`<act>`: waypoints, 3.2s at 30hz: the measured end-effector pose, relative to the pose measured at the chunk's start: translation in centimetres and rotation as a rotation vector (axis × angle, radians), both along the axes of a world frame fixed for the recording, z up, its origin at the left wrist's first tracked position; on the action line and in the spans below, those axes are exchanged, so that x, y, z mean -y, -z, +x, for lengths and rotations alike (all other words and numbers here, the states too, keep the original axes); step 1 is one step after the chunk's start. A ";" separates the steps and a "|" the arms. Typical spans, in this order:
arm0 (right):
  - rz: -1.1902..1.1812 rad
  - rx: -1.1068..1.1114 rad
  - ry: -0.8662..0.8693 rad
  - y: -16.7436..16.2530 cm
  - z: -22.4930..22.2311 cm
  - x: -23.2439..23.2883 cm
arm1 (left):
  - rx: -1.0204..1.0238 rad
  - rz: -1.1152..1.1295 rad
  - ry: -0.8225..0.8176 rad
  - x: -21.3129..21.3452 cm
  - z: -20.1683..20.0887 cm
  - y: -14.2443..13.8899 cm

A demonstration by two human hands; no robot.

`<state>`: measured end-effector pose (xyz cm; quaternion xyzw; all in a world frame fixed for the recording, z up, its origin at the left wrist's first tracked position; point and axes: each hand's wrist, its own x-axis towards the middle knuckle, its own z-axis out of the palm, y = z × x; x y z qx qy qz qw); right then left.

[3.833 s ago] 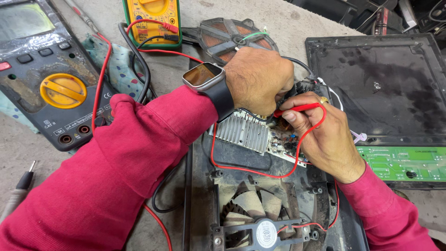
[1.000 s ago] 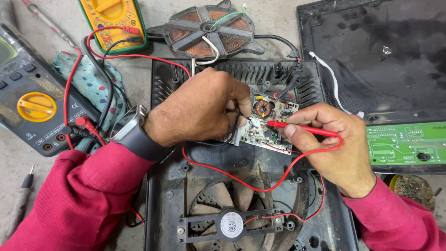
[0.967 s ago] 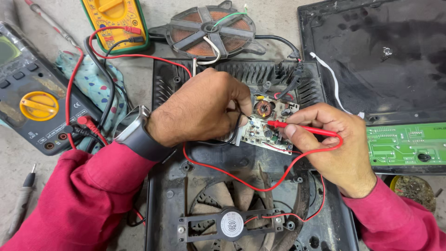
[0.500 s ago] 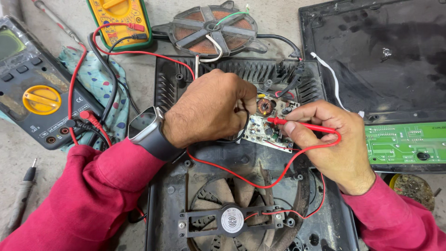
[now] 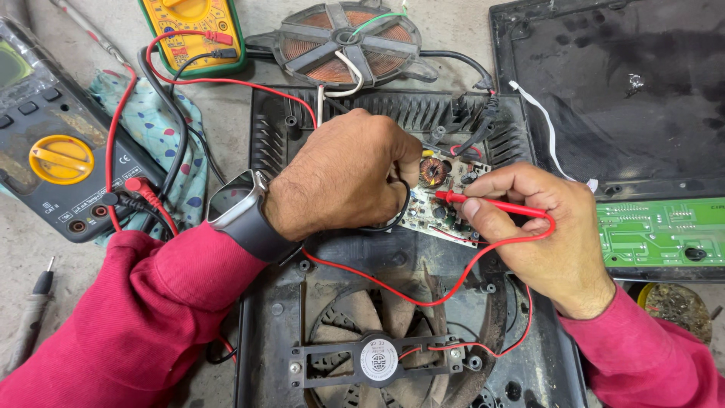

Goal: The person solders a wire on a circuit board using a soldering iron, dipping the iron in a flux container, then probes components on the board with multimeter test leads to test the repair. They handle the board inside a disassembled appliance housing on a cluttered workbench.

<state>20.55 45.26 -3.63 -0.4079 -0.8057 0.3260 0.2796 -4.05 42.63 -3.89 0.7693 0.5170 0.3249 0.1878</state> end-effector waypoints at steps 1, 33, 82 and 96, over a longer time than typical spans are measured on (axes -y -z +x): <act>-0.004 -0.013 -0.007 0.0 0.0 0.0 | 0.012 0.013 0.005 0.1 0.1 -0.1; 0.037 0.064 -0.035 -0.1 -0.2 0.1 | 0.003 -0.033 0.089 -0.7 0.0 -0.2; 0.004 0.101 -0.078 -0.3 0.0 -0.3 | -0.255 0.139 -0.007 0.6 1.6 -0.3; 0.078 -0.487 0.023 -2.1 3.6 -1.3 | -0.226 0.145 -0.010 0.8 1.8 -0.6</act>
